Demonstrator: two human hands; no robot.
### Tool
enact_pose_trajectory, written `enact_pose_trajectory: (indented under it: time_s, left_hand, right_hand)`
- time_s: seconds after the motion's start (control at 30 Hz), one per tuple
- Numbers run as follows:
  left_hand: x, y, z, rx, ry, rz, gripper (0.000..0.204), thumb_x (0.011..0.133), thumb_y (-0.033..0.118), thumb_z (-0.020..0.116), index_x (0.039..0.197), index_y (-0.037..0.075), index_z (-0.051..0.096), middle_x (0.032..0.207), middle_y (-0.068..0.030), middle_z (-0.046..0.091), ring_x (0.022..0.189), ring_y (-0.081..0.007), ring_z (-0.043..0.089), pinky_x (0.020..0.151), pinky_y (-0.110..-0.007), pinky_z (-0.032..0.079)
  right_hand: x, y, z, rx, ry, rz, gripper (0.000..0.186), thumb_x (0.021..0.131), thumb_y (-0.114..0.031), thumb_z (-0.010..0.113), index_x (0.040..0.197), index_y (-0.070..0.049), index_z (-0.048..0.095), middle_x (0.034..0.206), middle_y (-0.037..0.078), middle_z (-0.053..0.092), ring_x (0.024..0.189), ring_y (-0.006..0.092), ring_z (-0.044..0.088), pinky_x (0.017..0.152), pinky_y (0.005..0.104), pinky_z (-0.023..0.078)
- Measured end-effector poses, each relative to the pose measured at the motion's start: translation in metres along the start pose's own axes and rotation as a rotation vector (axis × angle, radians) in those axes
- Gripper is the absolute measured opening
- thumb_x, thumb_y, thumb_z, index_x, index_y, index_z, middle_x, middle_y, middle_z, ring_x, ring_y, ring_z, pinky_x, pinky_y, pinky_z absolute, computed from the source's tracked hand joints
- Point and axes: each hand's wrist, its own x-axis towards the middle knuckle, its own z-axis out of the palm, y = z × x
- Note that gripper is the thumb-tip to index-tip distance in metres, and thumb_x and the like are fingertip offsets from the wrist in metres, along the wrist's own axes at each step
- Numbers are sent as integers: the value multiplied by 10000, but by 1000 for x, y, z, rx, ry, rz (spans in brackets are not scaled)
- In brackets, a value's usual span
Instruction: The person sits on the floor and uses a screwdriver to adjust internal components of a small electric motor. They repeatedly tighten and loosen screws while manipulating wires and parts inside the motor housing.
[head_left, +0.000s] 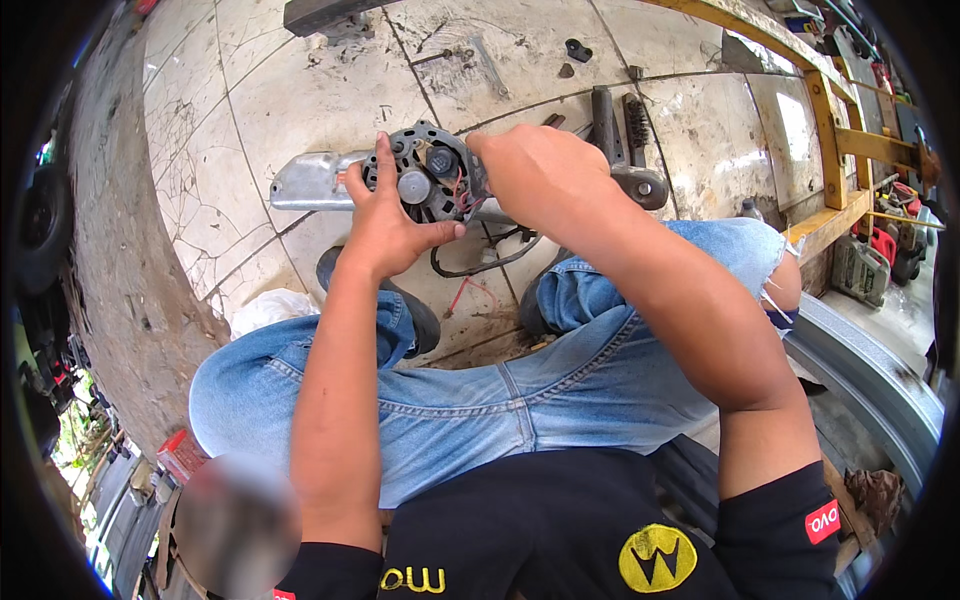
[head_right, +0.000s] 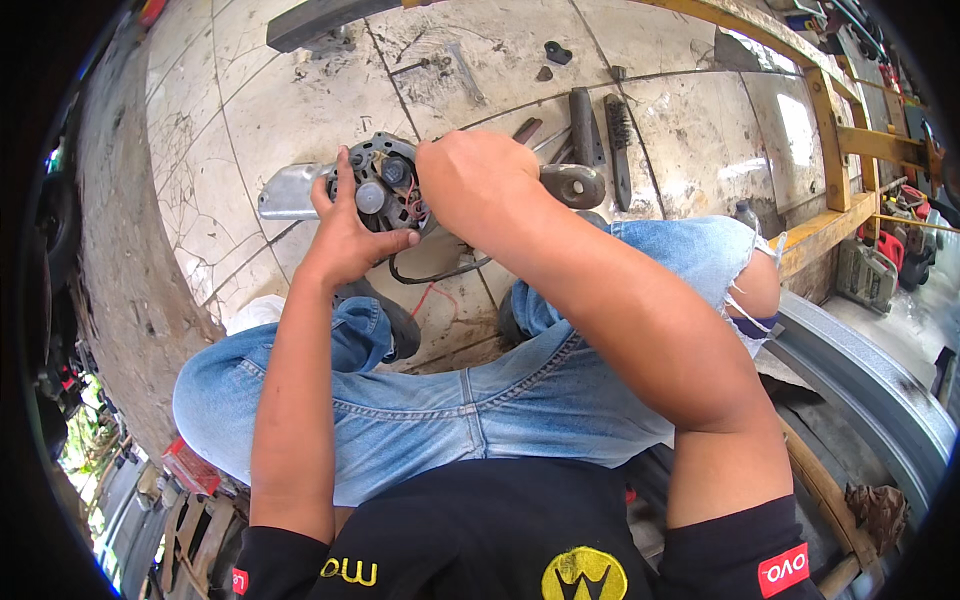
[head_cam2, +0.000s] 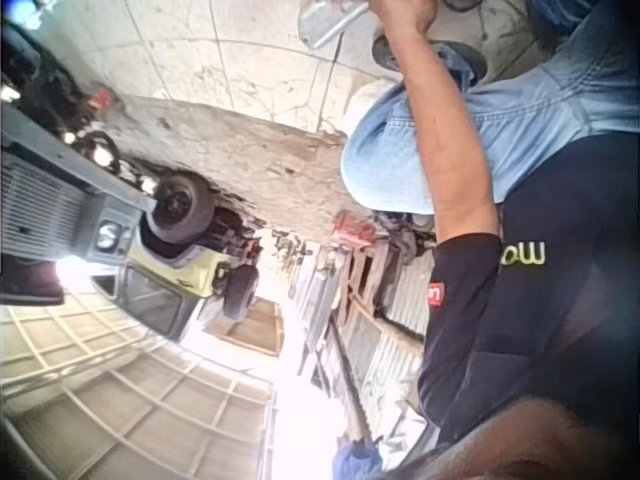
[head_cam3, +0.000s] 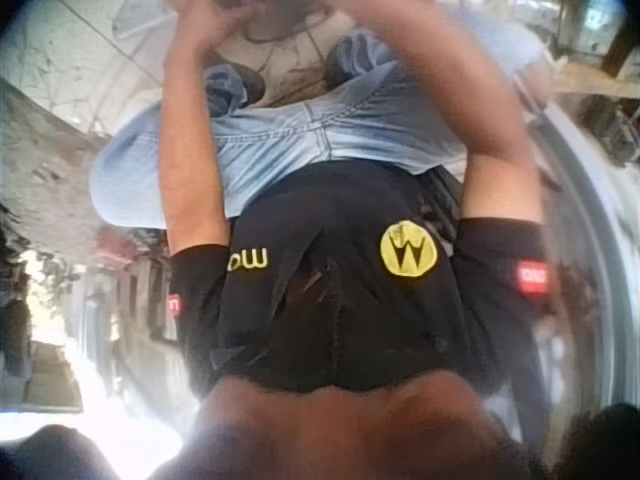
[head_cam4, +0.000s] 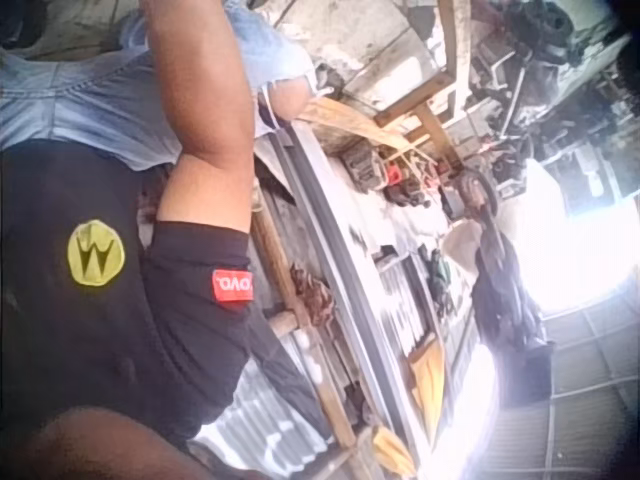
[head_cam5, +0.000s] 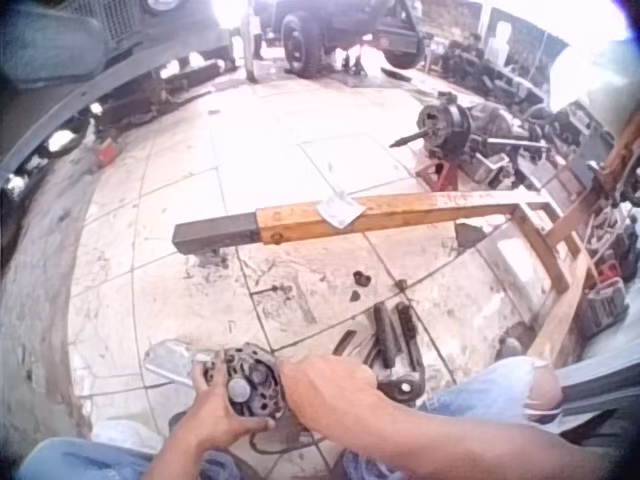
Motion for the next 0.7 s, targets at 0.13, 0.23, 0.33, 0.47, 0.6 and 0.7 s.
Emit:
enact_pose_trajectory:
  time_s: [0.13,0.23,0.33,0.47,0.6,0.7]
  left_hand:
    - [0,4,-4,-14,-33,-2,1562,513,382,1001,1617,162,-83,1569,-326,23,1397,-447,397,1174,-408,362]
    - [-1,4,-3,-4,-8,-5,1557,517,367,1001,1616,143,-78,1566,-321,27,1385,-443,412,1171,-405,366]
    - [-2,5,-1,-42,-9,-25,1551,529,351,1000,1612,122,-85,1566,-334,-3,1411,-443,359,1185,-403,338]
    - [-2,13,-8,-108,-85,-61,1554,546,349,998,1606,109,-114,1568,-370,-67,1481,-454,234,1219,-407,271]
    - [-2,12,-8,-107,-76,-43,1549,552,359,995,1606,108,-113,1569,-373,-73,1478,-451,251,1217,-412,276]
    - [-3,13,-8,-81,-70,-67,1549,547,361,996,1608,110,-104,1571,-371,-78,1478,-454,246,1219,-411,273]
  right_hand:
    - [-1,1,9,99,33,3,236,906,-130,581,1063,-74,748,1036,172,744,1006,346,723,806,450,590]
    - [-1,2,6,61,15,17,235,905,-125,580,1068,-71,740,1028,168,745,998,348,724,797,449,590]
    - [-1,0,-2,-4,-31,16,248,915,-128,573,1105,-66,720,1047,165,740,997,350,723,789,452,588]
    - [4,0,7,46,19,26,245,914,-147,604,1127,-84,709,1042,175,736,999,353,716,795,466,577]
    - [8,0,4,18,-66,81,304,924,-192,641,1222,-133,652,995,169,735,983,365,704,794,498,555]
    - [5,-4,-2,5,-68,76,260,907,-138,609,1138,-82,713,1065,169,735,1019,356,711,810,471,580]
